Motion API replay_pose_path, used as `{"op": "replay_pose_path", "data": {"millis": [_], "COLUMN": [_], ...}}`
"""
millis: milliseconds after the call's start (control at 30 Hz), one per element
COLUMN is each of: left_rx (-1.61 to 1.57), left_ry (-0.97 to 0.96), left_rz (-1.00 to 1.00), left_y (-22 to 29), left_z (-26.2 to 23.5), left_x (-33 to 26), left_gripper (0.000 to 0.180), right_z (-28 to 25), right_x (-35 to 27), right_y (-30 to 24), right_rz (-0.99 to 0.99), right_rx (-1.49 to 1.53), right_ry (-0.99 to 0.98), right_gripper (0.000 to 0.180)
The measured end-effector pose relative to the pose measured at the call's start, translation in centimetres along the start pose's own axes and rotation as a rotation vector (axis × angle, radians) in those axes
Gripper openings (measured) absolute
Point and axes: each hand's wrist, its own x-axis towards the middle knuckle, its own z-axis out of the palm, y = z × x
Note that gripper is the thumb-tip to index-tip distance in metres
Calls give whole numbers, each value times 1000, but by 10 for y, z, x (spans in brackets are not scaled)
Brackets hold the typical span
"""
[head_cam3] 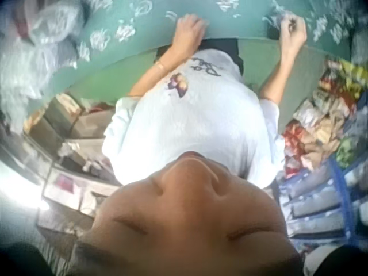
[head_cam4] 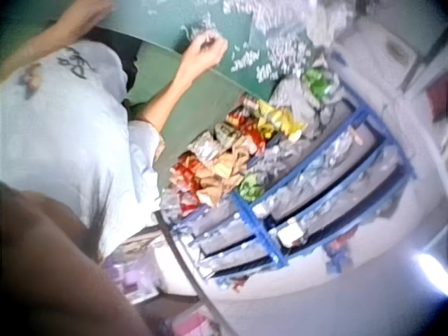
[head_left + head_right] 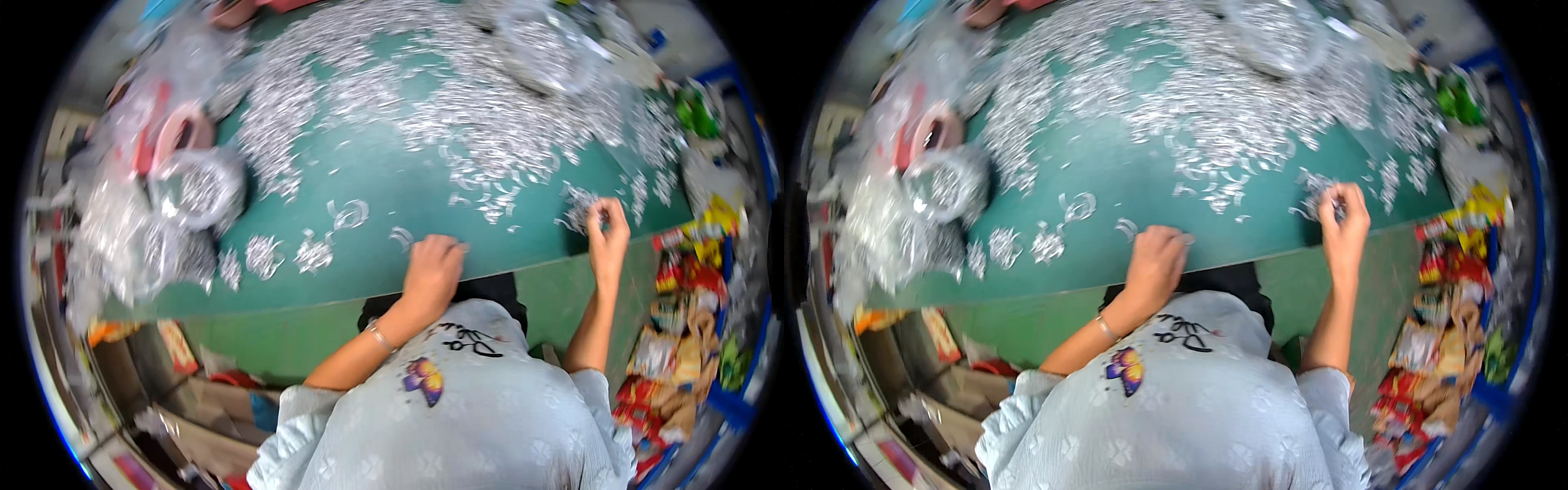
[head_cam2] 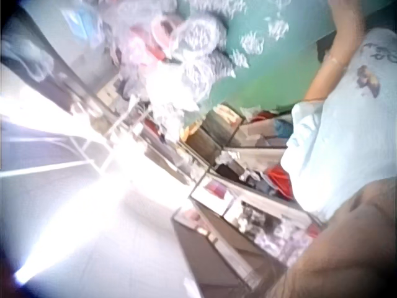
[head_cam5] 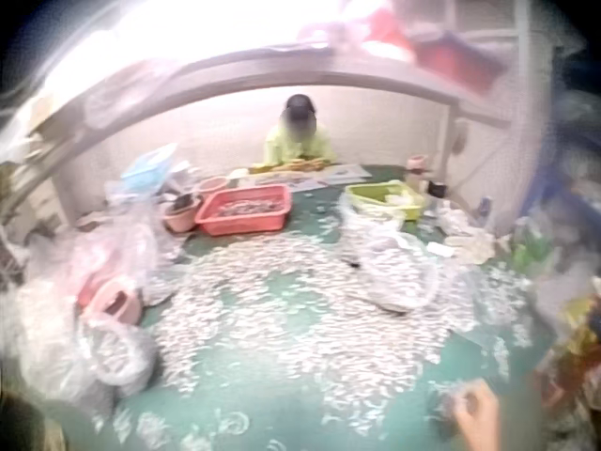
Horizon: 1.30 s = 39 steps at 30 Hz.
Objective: The person sorts small, curved metal components by hand, picking them up from a large pile on a green table and placing selected items into their left hand or separate containers.
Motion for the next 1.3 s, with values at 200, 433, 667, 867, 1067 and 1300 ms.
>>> {"op": "replay_pose_path", "data": {"millis": [200,433,667,867,1067,1300], "left_rx": [1,41,10,-33,-57,33], "left_ry": [-12,10,9,30,23,86], "left_rz": [-19,-16,25,31,8,65], "left_y": [-1,6,0,-2,-3,-5], "left_z": [3,4,5,6,7,7], "left_x": [-9,-8,-13,-14,-20,-19], "left_gripper": [27,30,24,25,27,32], "right_z": [72,183,166,162,190,155], "right_x": [-6,5,15,11,7,-3], "right_y": [-80,-132,-130,-127,-129,-143], "right_rz": [-92,-328,-350,-330,-385,-397], "right_rx": [417,341,253,240,300,-7], "right_ry": [-552,-924,-901,-930,-960,-978], "right_gripper": [6,15,23,27,25,18]}}
